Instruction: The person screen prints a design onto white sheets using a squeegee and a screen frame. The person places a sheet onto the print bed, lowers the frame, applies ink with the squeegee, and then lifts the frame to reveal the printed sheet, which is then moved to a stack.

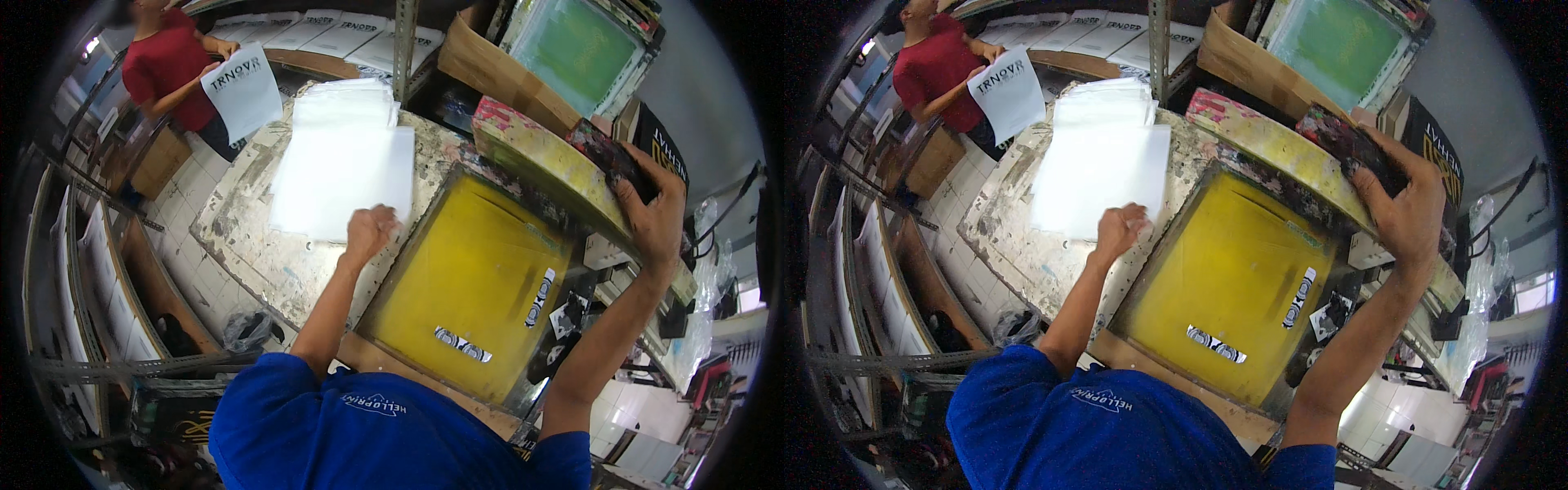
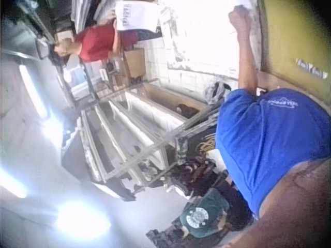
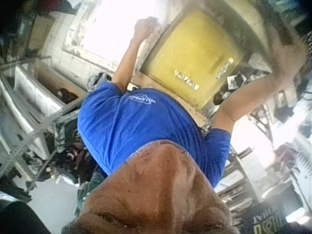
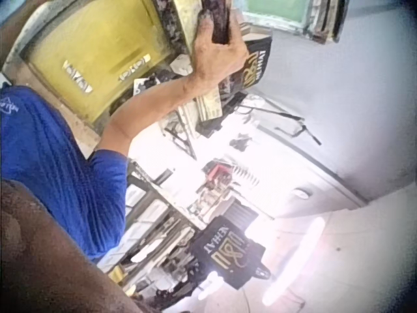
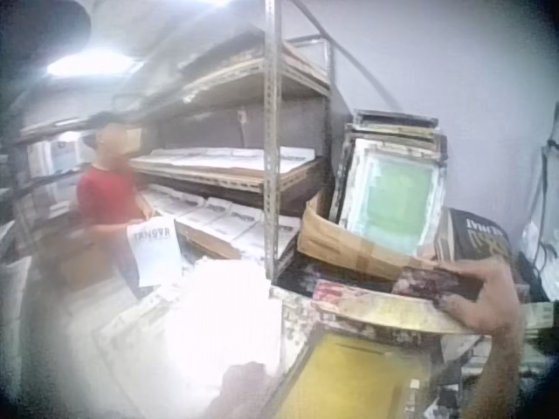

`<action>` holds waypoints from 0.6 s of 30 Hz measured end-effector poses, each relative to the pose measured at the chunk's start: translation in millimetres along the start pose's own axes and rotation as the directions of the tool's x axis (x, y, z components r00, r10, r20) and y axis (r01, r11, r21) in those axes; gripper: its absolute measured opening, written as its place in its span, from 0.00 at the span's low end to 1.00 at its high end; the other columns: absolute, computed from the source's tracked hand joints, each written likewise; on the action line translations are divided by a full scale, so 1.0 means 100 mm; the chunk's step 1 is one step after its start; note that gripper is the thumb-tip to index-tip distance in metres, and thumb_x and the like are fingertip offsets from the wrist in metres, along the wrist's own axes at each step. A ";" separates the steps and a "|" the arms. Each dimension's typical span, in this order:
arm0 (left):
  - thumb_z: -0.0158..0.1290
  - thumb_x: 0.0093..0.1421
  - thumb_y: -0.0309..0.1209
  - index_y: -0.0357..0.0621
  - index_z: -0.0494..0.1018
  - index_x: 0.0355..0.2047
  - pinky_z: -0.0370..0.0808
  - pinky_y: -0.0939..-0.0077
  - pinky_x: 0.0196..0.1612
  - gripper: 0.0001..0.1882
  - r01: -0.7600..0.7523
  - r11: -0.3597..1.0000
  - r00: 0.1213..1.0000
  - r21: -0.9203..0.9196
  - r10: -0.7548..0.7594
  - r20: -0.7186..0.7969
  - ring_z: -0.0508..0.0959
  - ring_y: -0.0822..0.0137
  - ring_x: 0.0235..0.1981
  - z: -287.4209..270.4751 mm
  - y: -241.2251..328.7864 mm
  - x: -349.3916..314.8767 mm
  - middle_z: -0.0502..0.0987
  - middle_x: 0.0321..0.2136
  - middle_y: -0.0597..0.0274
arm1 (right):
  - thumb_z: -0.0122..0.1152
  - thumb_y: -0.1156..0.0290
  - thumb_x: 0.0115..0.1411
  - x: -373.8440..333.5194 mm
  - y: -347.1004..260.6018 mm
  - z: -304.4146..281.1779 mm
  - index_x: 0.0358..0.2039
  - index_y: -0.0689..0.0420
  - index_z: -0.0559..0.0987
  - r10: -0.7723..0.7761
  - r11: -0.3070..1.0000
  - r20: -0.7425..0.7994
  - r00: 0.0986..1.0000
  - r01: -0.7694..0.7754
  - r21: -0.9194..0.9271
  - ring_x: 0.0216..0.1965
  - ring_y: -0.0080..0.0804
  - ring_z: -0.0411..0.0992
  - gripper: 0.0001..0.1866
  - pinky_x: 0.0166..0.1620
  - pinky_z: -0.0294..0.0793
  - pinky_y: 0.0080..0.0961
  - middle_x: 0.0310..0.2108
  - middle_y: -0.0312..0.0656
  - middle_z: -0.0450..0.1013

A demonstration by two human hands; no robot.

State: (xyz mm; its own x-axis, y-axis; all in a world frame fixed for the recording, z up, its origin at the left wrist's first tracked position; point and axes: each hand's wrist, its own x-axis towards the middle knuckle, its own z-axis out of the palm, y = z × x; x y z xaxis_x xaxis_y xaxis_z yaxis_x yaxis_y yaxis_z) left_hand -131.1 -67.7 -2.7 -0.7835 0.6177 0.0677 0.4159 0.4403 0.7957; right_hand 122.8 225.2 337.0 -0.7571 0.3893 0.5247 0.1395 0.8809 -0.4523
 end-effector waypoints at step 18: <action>0.58 0.61 0.49 0.53 0.69 0.65 0.45 0.40 0.73 0.33 -0.673 0.730 0.665 0.118 0.528 0.528 0.53 0.46 0.73 1.83 0.65 -0.57 0.60 0.71 0.59 | 0.73 0.66 0.48 0.08 -0.05 0.07 0.43 0.64 0.85 -0.040 0.998 -0.057 0.998 0.038 -0.044 0.37 0.35 0.83 0.22 0.45 0.79 0.27 0.35 0.51 0.83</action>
State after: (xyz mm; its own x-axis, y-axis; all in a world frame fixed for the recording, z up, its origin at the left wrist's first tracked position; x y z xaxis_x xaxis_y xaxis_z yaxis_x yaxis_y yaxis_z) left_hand 24.7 44.9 -64.7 -0.0580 0.9874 0.1470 0.8856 -0.0171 0.4642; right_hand 112.1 222.0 338.4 -0.7243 0.3682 0.5830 0.1388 0.9061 -0.3997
